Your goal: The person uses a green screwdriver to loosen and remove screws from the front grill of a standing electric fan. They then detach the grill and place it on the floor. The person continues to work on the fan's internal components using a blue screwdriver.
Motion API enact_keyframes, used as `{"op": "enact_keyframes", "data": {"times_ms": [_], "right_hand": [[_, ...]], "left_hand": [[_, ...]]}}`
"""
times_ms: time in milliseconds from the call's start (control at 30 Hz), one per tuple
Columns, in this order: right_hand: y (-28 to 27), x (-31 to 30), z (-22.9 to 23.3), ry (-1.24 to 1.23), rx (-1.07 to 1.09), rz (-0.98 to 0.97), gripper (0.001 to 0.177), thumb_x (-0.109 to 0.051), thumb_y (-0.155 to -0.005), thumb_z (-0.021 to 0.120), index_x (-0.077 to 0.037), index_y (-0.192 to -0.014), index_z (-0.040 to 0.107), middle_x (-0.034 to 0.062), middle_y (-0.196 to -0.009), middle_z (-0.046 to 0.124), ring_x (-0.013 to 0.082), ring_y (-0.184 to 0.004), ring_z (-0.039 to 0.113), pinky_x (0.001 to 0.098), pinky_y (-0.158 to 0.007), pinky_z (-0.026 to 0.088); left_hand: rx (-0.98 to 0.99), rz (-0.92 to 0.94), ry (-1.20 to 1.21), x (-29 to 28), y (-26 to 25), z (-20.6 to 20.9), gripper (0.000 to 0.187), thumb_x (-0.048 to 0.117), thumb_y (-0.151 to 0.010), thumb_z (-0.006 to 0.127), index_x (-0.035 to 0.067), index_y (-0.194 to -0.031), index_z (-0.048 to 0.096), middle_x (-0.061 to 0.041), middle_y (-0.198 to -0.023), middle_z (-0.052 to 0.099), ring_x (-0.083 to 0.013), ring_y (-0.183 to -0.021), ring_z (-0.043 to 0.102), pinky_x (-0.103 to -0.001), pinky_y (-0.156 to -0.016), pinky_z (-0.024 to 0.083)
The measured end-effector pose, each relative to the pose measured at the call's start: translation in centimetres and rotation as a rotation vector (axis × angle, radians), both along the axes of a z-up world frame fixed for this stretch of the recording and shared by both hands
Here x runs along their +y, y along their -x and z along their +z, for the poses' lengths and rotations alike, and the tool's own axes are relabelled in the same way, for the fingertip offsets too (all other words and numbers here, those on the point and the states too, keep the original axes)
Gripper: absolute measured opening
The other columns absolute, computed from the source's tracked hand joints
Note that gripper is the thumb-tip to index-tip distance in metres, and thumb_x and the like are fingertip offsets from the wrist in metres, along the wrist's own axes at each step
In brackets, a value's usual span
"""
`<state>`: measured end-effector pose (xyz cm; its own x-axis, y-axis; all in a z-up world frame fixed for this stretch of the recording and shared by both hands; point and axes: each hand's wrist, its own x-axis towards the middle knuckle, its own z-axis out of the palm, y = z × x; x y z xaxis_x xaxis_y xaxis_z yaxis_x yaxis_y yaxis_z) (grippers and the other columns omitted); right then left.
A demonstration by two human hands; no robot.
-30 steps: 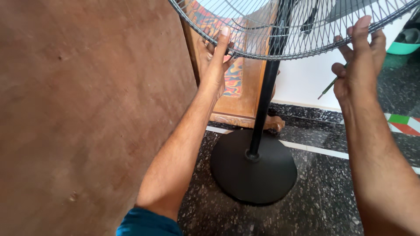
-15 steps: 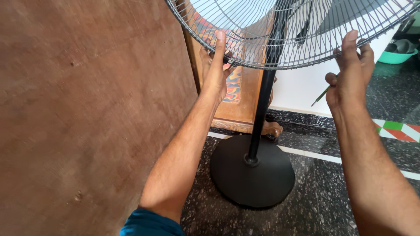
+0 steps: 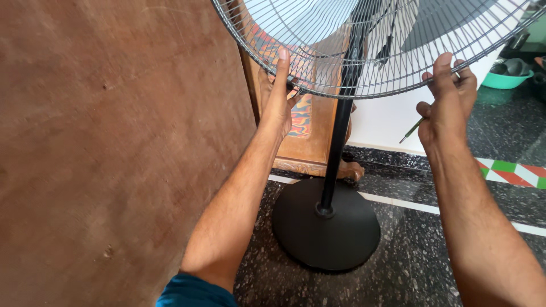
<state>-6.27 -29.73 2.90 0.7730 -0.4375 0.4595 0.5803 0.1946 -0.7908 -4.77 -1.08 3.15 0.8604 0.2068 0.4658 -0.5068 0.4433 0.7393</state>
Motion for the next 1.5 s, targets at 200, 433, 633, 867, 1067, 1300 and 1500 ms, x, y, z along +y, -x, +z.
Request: {"op": "enact_keyframes", "data": {"times_ms": [200, 433, 633, 867, 1067, 1300, 1500], "right_hand": [[0.4, 0.2, -0.1, 0.031, -0.033, 0.025, 0.067, -0.054, -0.095, 0.08, -0.015, -0.135, 0.044, -0.0041, -0.111, 0.053, 0.0093, -0.106, 0.061, 0.0226, -0.06, 0.038], [0.8, 0.8, -0.1, 0.022, 0.048, -0.015, 0.066, -0.053, -0.094, 0.078, -0.015, -0.136, 0.045, -0.006, -0.109, 0.051, 0.009, -0.105, 0.062, 0.0235, -0.061, 0.042], [1.3, 1.0, -0.7, 0.015, 0.028, 0.003, 0.068, -0.053, -0.093, 0.078, -0.013, -0.137, 0.046, -0.0055, -0.105, 0.048, 0.0096, -0.104, 0.062, 0.0237, -0.059, 0.039], [1.8, 1.1, -0.6, 0.012, 0.02, 0.01, 0.069, -0.053, -0.092, 0.079, -0.011, -0.136, 0.047, -0.0051, -0.105, 0.049, 0.0106, -0.106, 0.061, 0.0238, -0.058, 0.037], [2.6, 0.9, -0.8, 0.026, 0.036, 0.009, 0.075, -0.055, -0.09, 0.078, -0.01, -0.14, 0.045, -0.0048, -0.107, 0.05, 0.0101, -0.106, 0.06, 0.0256, -0.062, 0.039], [3.6, -0.2, -1.4, 0.019, 0.041, 0.021, 0.079, -0.053, -0.089, 0.08, -0.01, -0.144, 0.042, -0.0045, -0.106, 0.05, 0.0098, -0.106, 0.06, 0.0265, -0.063, 0.036], [3.8, -1.7, -1.5, 0.009, 0.043, 0.005, 0.081, -0.052, -0.088, 0.08, -0.011, -0.145, 0.041, -0.0048, -0.109, 0.052, 0.0092, -0.106, 0.06, 0.0262, -0.061, 0.037]], "left_hand": [[-0.017, -0.007, 0.021, 0.5, 0.4, -0.4, 0.113, 0.073, -0.071, 0.073, 0.016, -0.156, 0.023, -0.018, -0.144, 0.051, -0.0331, -0.124, 0.059, -0.058, -0.096, 0.05], [0.053, 0.002, 0.077, 0.7, 0.6, -0.7, 0.108, 0.069, -0.069, 0.075, 0.023, -0.153, 0.027, -0.018, -0.134, 0.051, -0.0286, -0.11, 0.061, -0.053, -0.088, 0.053], [0.07, 0.016, 0.061, 1.0, 1.1, -1.2, 0.106, 0.07, -0.069, 0.075, 0.021, -0.153, 0.03, -0.018, -0.134, 0.05, -0.0294, -0.111, 0.061, -0.053, -0.089, 0.054], [0.07, 0.016, 0.067, 1.2, 1.5, -1.1, 0.105, 0.07, -0.069, 0.076, 0.022, -0.151, 0.031, -0.015, -0.132, 0.051, -0.0279, -0.11, 0.061, -0.052, -0.088, 0.052], [0.061, 0.008, 0.081, 1.0, 2.0, -1.5, 0.106, 0.067, -0.07, 0.077, 0.022, -0.153, 0.029, -0.014, -0.13, 0.052, -0.0263, -0.109, 0.061, -0.05, -0.089, 0.054], [0.048, 0.007, 0.067, -0.1, 3.0, -2.2, 0.101, 0.067, -0.075, 0.076, 0.018, -0.153, 0.036, -0.012, -0.12, 0.055, -0.0218, -0.104, 0.06, -0.042, -0.081, 0.052], [0.051, -0.017, 0.095, -1.6, 2.9, -2.4, 0.095, 0.065, -0.076, 0.076, 0.02, -0.15, 0.035, -0.01, -0.119, 0.058, -0.019, -0.103, 0.061, -0.04, -0.083, 0.054]]}}
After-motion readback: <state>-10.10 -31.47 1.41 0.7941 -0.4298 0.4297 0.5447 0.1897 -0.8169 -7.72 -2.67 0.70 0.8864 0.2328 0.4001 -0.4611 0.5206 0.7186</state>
